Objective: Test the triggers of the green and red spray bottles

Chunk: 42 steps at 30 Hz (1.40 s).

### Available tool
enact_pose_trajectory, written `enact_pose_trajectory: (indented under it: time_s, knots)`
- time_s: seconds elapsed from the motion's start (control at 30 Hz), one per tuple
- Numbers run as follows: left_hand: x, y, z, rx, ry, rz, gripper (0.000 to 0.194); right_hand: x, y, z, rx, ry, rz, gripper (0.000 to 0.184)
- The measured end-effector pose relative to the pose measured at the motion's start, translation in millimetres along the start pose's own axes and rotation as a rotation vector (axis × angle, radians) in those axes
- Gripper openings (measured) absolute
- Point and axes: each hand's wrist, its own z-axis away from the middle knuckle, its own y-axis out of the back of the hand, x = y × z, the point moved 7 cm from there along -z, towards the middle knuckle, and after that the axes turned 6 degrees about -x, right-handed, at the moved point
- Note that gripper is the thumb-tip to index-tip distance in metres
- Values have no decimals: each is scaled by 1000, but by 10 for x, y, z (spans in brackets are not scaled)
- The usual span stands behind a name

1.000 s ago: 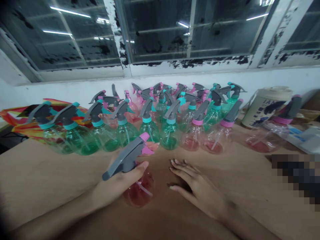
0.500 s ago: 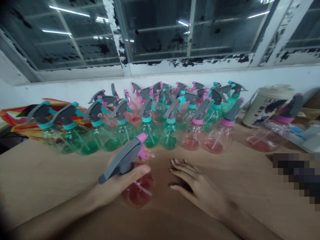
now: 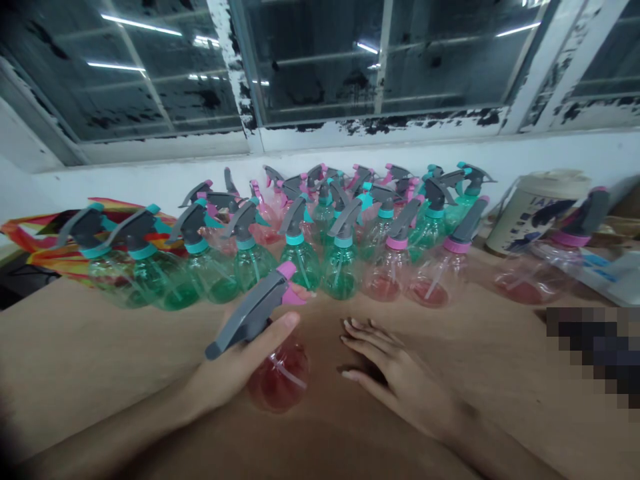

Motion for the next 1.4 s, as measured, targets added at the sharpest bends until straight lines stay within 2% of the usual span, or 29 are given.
enact_pose_trajectory:
  time_s: [0.13, 0.3, 0.63, 0.97, 1.23, 1.4]
  knots:
    - [-86, -11, 46, 51, 24, -96, 30, 8, -5, 2, 3, -7, -14, 49]
    - [-96, -27, 56, 43, 19, -90, 34, 5, 8, -2, 9, -11, -27, 48]
    - [-91, -14, 37, 7, 84, -46, 24, 10, 21, 0, 31, -19, -75, 48]
    - [-51, -65, -8, -125, 145, -17, 21, -8, 33, -3, 20, -25, -67, 48]
    - [-9, -53, -37, -78, 76, 29, 13, -10, 33, -6, 14, -17, -79, 48]
    - [39, -53, -46, -88, 42, -2, 14, -28, 62, -4, 47, 6, -100, 48]
